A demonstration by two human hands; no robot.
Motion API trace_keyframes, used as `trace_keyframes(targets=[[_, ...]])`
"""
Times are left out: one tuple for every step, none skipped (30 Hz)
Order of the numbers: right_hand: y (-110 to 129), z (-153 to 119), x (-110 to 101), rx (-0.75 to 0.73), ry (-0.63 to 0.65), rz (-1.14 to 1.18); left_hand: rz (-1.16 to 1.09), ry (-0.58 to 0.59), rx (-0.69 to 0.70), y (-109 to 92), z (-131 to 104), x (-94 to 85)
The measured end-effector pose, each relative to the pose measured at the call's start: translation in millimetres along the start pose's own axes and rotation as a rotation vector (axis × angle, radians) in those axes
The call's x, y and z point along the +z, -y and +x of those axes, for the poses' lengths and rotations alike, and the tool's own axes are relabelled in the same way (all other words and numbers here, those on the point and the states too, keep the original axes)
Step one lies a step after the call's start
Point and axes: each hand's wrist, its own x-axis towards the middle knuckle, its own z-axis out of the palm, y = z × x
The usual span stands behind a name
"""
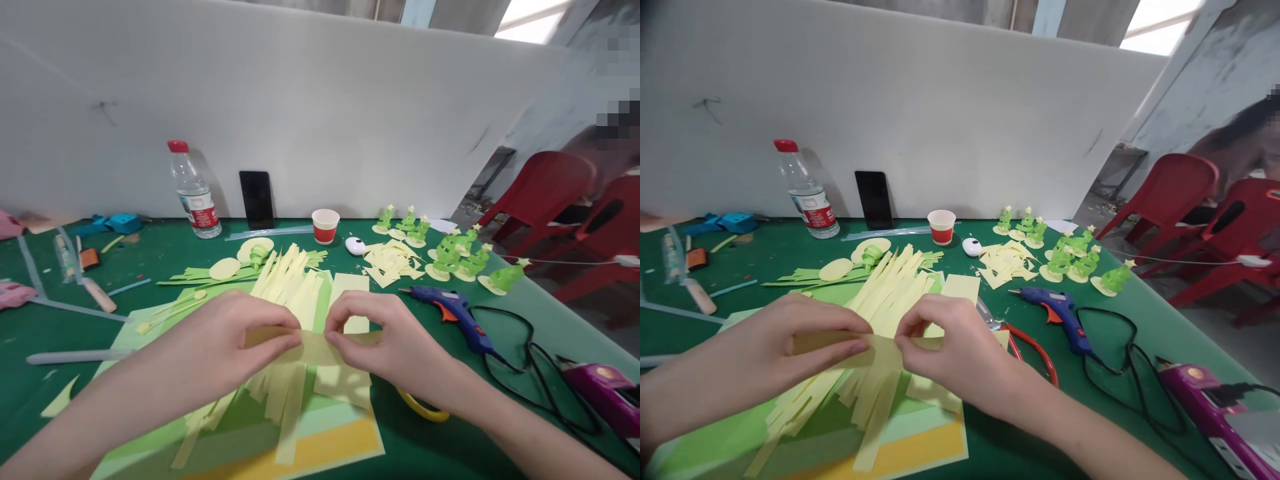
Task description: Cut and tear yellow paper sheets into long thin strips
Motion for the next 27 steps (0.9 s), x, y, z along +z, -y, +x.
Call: trace_keyframes(targets=[[0.4, 0.0, 0.9, 0.019, -0.002, -0.002, 0.035, 0.045, 0.02, 0.6, -0.8, 2.3], [0.7, -0.1, 2.0, 0.032, -0.004, -0.01, 0.063, 0.077, 0.044, 0.1, -1.2, 5.3], [1.0, -0.3, 3.4, 0.041, -0.009, -0.021, 0.078, 0.084, 0.063, -1.3, -1.1, 8.8], [1.2, -0.5, 4.9, 0.048, -0.01, -0.031, 0.085, 0.094, 0.085, -3.5, -0.6, 12.6], [1.3, -0.9, 6.3, 0.056, -0.01, -0.038, 0.096, 0.103, 0.1, -6.1, 0.2, 16.4], [1.6, -1.4, 7.3, 0.068, -0.007, -0.037, 0.106, 0.107, 0.112, -8.8, 1.0, 19.7], [1.8, -1.9, 7.6, 0.08, -0.001, -0.026, 0.11, 0.105, 0.118, -11.3, 1.8, 22.2], [2.1, -2.4, 7.1, 0.093, 0.014, -0.007, 0.1, 0.095, 0.116, -13.3, 2.4, 23.6], [2.4, -2.9, 5.7, 0.104, 0.036, 0.013, 0.073, 0.084, 0.108, -14.7, 2.9, 23.5], [2.5, -3.3, 3.5, 0.11, 0.061, 0.032, 0.032, 0.082, 0.1, -15.6, 3.3, 22.1], [2.4, -3.8, 0.6, 0.119, 0.088, 0.046, -0.017, 0.081, 0.086, -15.8, 3.6, 19.3], [2.1, -4.1, -3.0, 0.13, 0.116, 0.055, -0.062, 0.084, 0.062, -15.5, 3.8, 15.3], [1.8, -4.4, -7.0, 0.144, 0.138, 0.056, -0.098, 0.088, 0.03, -14.7, 4.0, 10.4], [1.4, -4.6, -11.3, 0.162, 0.158, 0.051, -0.119, 0.094, -0.009, -13.3, 4.2, 4.9], [1.2, -4.8, -15.6, 0.181, 0.176, 0.047, -0.131, 0.102, -0.05, -11.6, 4.6, -0.8], [1.3, -5.1, -20.0, 0.203, 0.193, 0.043, -0.136, 0.114, -0.091, -9.6, 5.0, -6.4], [1.5, -5.4, -24.4, 0.223, 0.206, 0.04, -0.139, 0.132, -0.131, -7.4, 5.5, -11.9], [2.0, -5.7, -28.8, 0.24, 0.22, 0.04, -0.144, 0.152, -0.163, -5.2, 6.0, -17.0], [2.6, -6.1, -33.2, 0.253, 0.23, 0.041, -0.149, 0.166, -0.189, -3.0, 6.5, -21.6], [3.3, -6.6, -37.7, 0.262, 0.235, 0.043, -0.156, 0.174, -0.211, -1.0, 6.8, -25.9], [3.8, -7.1, -42.1, 0.267, 0.236, 0.043, -0.16, 0.177, -0.228, 1.0, 6.9, -29.8], [4.3, -7.6, -46.5, 0.272, 0.236, 0.042, -0.159, 0.173, -0.249, 2.8, 6.8, -33.4], [4.5, -8.1, -50.8, 0.282, 0.24, 0.045, -0.153, 0.166, -0.273, 4.7, 6.5, -36.6], [4.6, -8.6, -54.6, 0.3, 0.251, 0.054, -0.146, 0.161, -0.297, 6.7, 6.1, -39.5], [4.6, -9.0, -57.9, 0.324, 0.267, 0.065, -0.14, 0.156, -0.319, 9.0, 5.6, -41.8], [4.3, -9.5, -60.4, 0.348, 0.288, 0.073, -0.13, 0.146, -0.338, 11.5, 5.1, -43.5], [3.9, -10.0, -62.2, 0.367, 0.309, 0.076, -0.122, 0.135, -0.347, 14.2, 4.7, -44.6]])
